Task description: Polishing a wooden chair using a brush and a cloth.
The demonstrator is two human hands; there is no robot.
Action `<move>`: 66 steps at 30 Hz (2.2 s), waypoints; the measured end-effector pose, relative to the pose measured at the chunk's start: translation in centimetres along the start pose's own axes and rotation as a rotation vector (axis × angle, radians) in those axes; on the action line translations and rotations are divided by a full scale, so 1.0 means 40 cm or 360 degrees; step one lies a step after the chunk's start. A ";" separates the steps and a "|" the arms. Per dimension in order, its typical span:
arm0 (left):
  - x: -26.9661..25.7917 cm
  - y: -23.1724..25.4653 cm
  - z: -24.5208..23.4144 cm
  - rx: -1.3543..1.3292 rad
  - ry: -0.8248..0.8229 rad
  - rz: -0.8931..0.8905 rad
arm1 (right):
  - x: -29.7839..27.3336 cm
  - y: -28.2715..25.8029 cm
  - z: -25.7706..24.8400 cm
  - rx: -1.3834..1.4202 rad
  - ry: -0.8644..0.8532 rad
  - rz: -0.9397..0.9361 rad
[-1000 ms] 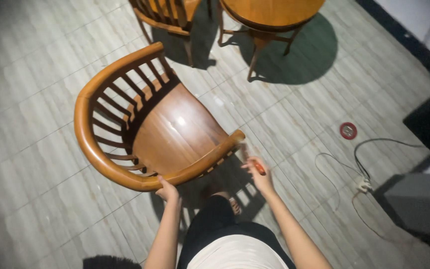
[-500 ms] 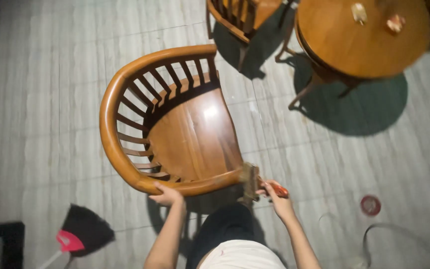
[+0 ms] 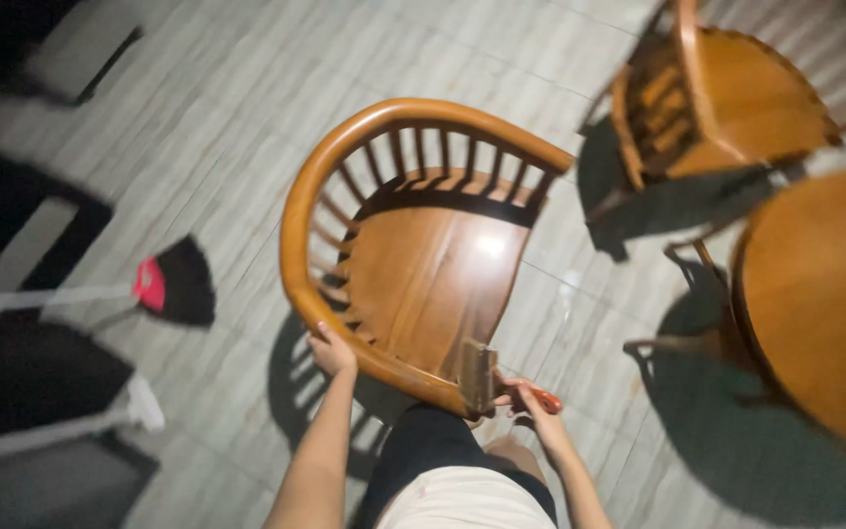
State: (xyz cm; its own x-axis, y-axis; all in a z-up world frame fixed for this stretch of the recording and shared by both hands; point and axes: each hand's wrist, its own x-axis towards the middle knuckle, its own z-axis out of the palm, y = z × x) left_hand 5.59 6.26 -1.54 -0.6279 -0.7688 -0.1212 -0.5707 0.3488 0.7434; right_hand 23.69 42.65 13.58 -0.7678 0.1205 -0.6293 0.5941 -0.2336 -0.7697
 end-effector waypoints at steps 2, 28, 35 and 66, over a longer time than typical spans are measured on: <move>-0.084 -0.017 -0.015 0.0168 -0.0088 -0.0167 | 0.052 -0.005 -0.038 -0.0137 -0.0092 0.0028; -0.742 -0.101 0.219 0.0290 0.0079 -0.0691 | 0.299 -0.030 -0.640 -0.0852 -0.0510 0.0361; -0.809 -0.063 0.178 0.0071 0.0118 -0.0871 | 0.290 -0.084 -0.595 -0.0856 -0.0556 0.0513; -0.462 -0.370 -0.250 -0.0498 -0.0598 -0.0601 | 0.395 0.038 0.214 -0.1195 -0.0894 0.0010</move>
State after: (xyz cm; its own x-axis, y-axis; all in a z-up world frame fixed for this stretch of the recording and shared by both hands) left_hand 30.92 9.93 -3.73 -0.5887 -0.5476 -0.5946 -0.6434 -0.1279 0.7548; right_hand 10.39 35.92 3.38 -0.6512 -0.4079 -0.6400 0.4472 0.4751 -0.7578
